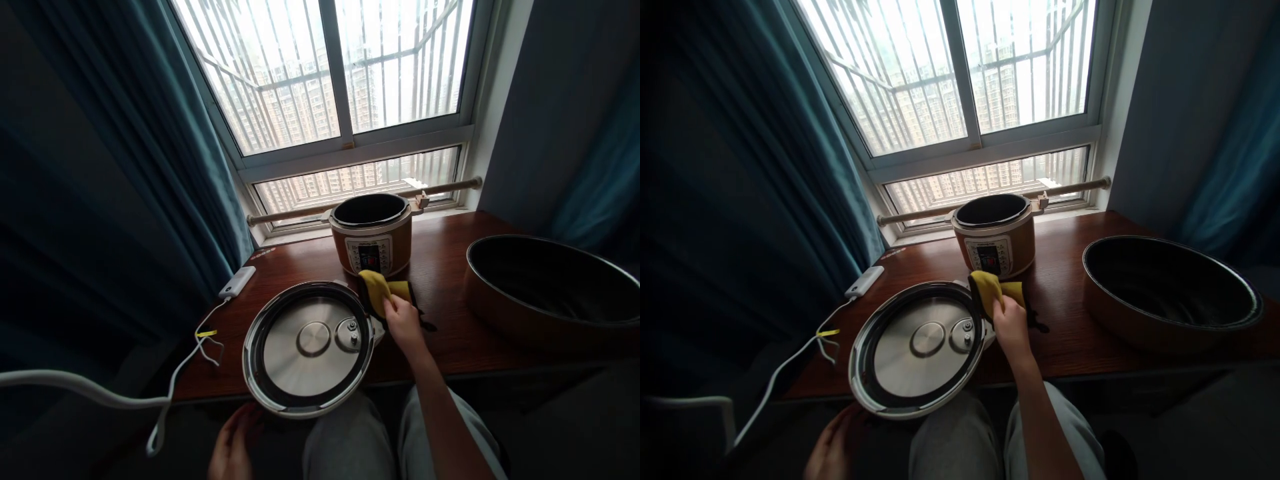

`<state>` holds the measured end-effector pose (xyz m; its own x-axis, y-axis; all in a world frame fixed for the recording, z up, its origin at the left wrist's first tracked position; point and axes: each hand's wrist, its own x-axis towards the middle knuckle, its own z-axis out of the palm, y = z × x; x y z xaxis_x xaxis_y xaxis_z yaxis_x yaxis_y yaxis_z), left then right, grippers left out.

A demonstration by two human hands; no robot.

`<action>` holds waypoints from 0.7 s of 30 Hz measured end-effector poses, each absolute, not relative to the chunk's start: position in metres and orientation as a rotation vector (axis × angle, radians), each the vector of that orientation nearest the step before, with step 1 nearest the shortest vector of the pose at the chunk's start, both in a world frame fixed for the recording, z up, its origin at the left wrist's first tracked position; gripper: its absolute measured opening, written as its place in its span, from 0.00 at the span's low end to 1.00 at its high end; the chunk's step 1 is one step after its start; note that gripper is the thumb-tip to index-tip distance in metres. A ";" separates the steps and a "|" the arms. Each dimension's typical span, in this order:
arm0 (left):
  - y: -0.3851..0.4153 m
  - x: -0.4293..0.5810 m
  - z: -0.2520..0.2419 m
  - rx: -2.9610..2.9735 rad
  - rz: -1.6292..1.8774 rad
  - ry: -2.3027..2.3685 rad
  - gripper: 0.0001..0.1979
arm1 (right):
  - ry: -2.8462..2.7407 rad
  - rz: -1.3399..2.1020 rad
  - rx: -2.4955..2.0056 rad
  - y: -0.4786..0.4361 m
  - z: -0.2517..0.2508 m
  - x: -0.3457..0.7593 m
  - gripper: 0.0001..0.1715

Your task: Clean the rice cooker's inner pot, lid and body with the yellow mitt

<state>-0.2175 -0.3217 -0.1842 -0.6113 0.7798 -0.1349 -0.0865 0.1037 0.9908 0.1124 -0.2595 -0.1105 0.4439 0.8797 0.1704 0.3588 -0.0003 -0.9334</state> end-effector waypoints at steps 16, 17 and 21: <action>-0.277 -0.214 -0.130 0.539 1.380 1.622 0.19 | -0.745 1.652 -1.501 -0.235 -0.147 0.106 0.17; -0.277 -0.215 -0.130 0.522 1.376 1.591 0.18 | -0.736 1.674 -1.480 -0.233 -0.149 0.106 0.16; -0.273 -0.223 -0.130 0.480 1.377 1.546 0.16 | -0.737 1.714 -1.406 -0.229 -0.151 0.105 0.14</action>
